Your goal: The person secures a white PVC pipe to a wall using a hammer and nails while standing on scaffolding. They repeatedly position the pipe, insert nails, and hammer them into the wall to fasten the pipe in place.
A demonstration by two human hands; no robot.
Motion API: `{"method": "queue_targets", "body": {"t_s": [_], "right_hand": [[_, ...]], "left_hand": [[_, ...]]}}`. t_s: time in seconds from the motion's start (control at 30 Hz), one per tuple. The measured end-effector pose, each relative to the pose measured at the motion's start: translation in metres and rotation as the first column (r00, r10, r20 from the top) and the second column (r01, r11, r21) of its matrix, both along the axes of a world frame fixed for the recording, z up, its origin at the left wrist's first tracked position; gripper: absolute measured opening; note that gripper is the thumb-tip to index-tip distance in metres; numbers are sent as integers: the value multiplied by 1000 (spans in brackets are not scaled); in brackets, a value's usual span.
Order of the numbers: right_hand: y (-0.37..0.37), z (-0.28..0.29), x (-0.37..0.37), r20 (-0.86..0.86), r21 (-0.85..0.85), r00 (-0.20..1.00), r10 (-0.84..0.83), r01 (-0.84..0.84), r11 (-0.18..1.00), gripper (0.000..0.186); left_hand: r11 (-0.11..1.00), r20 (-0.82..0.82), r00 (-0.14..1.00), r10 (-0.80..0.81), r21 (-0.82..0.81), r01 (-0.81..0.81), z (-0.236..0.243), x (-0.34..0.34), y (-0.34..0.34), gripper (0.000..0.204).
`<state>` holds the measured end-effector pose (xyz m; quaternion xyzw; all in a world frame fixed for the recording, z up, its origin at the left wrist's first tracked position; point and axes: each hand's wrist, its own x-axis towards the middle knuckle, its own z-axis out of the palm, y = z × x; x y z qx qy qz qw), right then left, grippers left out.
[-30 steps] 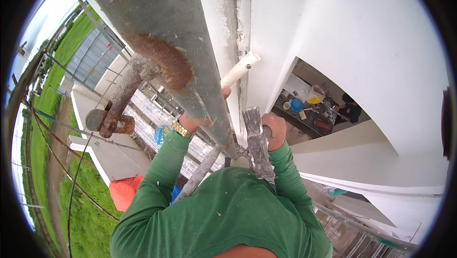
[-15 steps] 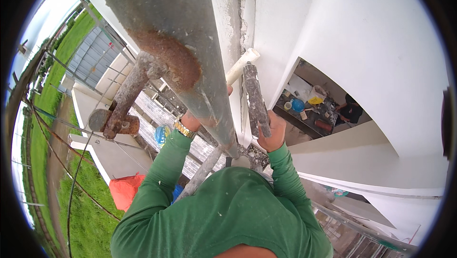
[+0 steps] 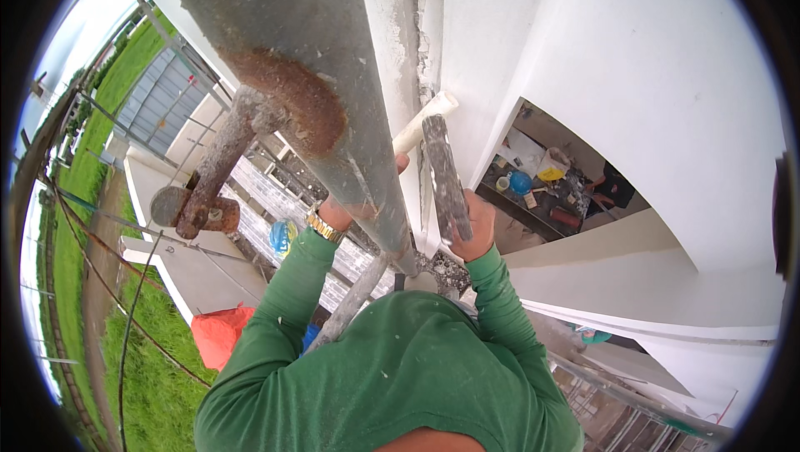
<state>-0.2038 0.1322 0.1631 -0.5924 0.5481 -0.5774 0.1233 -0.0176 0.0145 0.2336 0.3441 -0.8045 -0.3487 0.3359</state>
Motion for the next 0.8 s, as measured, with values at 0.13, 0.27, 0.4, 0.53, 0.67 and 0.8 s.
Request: {"method": "queue_targets", "body": {"t_s": [0.13, 0.27, 0.4, 0.53, 0.67, 0.8], "right_hand": [[9, -10, -1, -74, -36, 997, 30, -33, 999, 45], [-11, -13, -5, -177, -392, 982, -68, -7, 920, 40], [-3, -4, -10, -154, -23, 987, -55, 52, 998, 29], [-9, -16, -16, -126, -405, 991, 47, -95, 909, 30], [-12, -20, -11, -9, -61, 997, -74, 73, 995, 26], [-9, -45, -14, 44, -230, 999, 7, 3, 973, 28]], "left_hand": [[1000, 7, 1000, 6, 2, -6, -2, 5, 1, 64], [999, 90, 996, 2, -33, 1, 4, 7, -2, 63], [997, -7, 1000, 0, -76, 0, -6, 5, -1, 62], [999, 39, 998, 39, -17, -39, -5, 7, -2, 62], [996, -6, 1000, 26, -86, -26, -15, 7, 2, 63], [988, 62, 995, 82, -138, -73, -16, 7, -4, 61]]}}
